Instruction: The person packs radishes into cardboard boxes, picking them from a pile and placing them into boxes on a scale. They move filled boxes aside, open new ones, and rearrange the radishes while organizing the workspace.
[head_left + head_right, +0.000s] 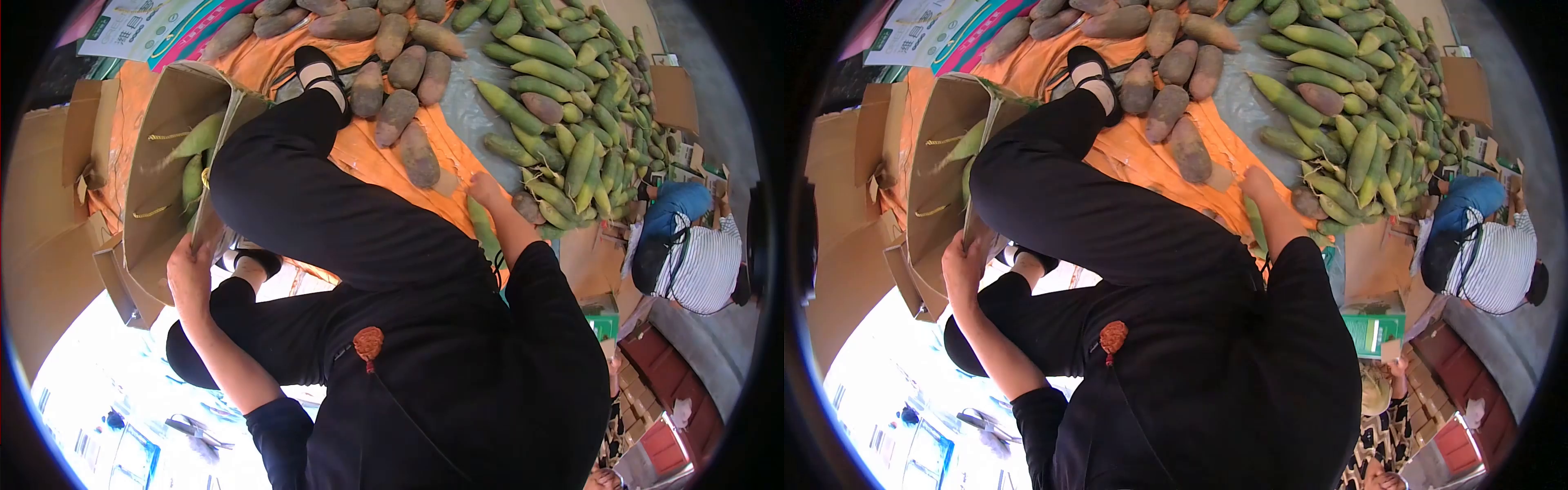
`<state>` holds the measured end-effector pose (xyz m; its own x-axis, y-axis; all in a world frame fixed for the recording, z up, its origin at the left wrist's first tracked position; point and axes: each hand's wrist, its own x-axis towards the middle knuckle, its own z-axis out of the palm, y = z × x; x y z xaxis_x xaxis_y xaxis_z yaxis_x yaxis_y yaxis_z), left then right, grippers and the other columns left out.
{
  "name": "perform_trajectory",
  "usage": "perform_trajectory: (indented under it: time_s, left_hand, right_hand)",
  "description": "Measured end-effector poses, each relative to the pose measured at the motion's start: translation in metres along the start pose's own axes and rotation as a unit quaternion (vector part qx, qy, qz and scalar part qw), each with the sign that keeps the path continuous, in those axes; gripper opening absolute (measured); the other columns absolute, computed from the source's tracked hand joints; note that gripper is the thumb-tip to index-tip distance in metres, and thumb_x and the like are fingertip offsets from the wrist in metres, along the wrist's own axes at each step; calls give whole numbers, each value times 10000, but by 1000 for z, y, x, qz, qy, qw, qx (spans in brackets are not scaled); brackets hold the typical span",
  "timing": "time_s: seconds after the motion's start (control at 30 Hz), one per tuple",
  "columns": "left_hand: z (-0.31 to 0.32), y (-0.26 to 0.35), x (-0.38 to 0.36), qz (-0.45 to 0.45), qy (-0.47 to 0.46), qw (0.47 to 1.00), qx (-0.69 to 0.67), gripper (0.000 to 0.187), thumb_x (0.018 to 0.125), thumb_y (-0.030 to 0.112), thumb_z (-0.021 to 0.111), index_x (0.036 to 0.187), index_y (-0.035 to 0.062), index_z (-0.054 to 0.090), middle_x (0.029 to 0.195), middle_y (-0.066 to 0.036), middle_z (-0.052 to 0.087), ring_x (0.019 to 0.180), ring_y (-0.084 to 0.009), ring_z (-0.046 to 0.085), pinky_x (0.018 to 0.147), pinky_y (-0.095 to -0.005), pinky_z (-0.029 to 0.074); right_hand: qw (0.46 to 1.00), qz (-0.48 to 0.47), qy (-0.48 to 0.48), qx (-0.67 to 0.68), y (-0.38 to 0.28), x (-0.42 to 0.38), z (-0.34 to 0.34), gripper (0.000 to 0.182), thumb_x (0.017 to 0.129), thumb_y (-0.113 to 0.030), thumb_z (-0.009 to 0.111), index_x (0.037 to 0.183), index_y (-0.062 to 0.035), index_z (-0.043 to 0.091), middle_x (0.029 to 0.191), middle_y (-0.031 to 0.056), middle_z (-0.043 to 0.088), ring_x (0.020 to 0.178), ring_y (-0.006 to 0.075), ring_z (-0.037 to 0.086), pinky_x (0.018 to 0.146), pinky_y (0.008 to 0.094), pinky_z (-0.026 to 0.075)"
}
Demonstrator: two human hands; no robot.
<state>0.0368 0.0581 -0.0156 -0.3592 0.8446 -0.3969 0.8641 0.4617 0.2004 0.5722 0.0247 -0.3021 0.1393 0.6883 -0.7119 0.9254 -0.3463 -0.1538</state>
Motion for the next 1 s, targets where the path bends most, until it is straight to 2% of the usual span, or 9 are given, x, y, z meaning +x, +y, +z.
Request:
perform_trajectory:
  time_s: [0.13,0.2,0.27,0.33,0.53,0.77,0.87,0.93,1.0]
  left_hand:
    - [0,-5,0,-21,4,999,-49,286,779,149,614,1031,14,614,866,-221,633,848,-378,604,756,-405,457]
    - [-2,-2,-1,-33,8,998,-49,306,770,148,629,1046,17,616,877,-215,639,855,-365,611,763,-400,459]
    - [-2,-4,0,-24,27,998,-48,325,754,150,657,1051,21,627,898,-197,651,871,-344,621,777,-387,462]
    - [-4,-1,0,-34,23,998,-54,315,750,157,660,1036,27,635,913,-190,651,883,-340,619,780,-385,461]
    - [-7,-1,-2,-27,30,998,-49,277,734,157,660,990,50,658,927,-175,647,891,-340,610,789,-399,463]
    - [-14,-7,-5,-13,48,998,-46,276,733,181,669,983,63,666,915,-156,651,888,-332,610,782,-407,468]
    - [-16,-14,-7,5,53,997,-55,280,741,208,669,977,57,663,915,-152,652,887,-333,608,780,-410,469]
    - [-15,-19,-8,5,58,996,-60,277,743,207,668,974,55,662,920,-153,651,895,-333,605,786,-413,468]
    - [-18,-20,-10,3,43,997,-56,279,745,211,664,975,54,657,944,-154,645,918,-331,597,799,-419,463]
  right_hand:
    - [990,127,-63,5,30,-22,27,451,735,-282,658,1051,23,560,1053,242,605,1002,364,585,853,415,463]
    - [982,182,-46,-5,35,-30,47,531,676,-304,732,1048,31,556,1077,237,602,1013,362,583,858,414,467]
    - [982,136,-132,1,37,-40,43,647,579,-317,810,1059,35,559,1084,243,599,1022,349,585,852,412,476]
    - [979,159,-123,-7,42,-37,54,663,531,-289,835,1046,35,571,1073,242,604,1015,343,592,839,412,484]
    - [985,142,-99,-8,17,-42,52,545,587,-259,783,991,29,557,1028,241,613,994,367,592,827,402,478]
    - [995,75,-52,39,-4,-30,31,549,629,-202,761,1044,38,492,1029,246,589,999,383,574,827,402,453]
    - [987,-8,20,158,-7,-8,11,485,682,-114,735,1050,38,458,1017,188,574,963,319,575,817,376,452]
    - [935,-103,84,329,-19,12,-4,321,762,-49,673,997,7,461,909,99,545,822,198,543,714,335,450]
    - [916,-204,101,329,-43,21,-39,356,755,-16,674,1027,-2,444,954,65,535,853,166,523,752,313,437]
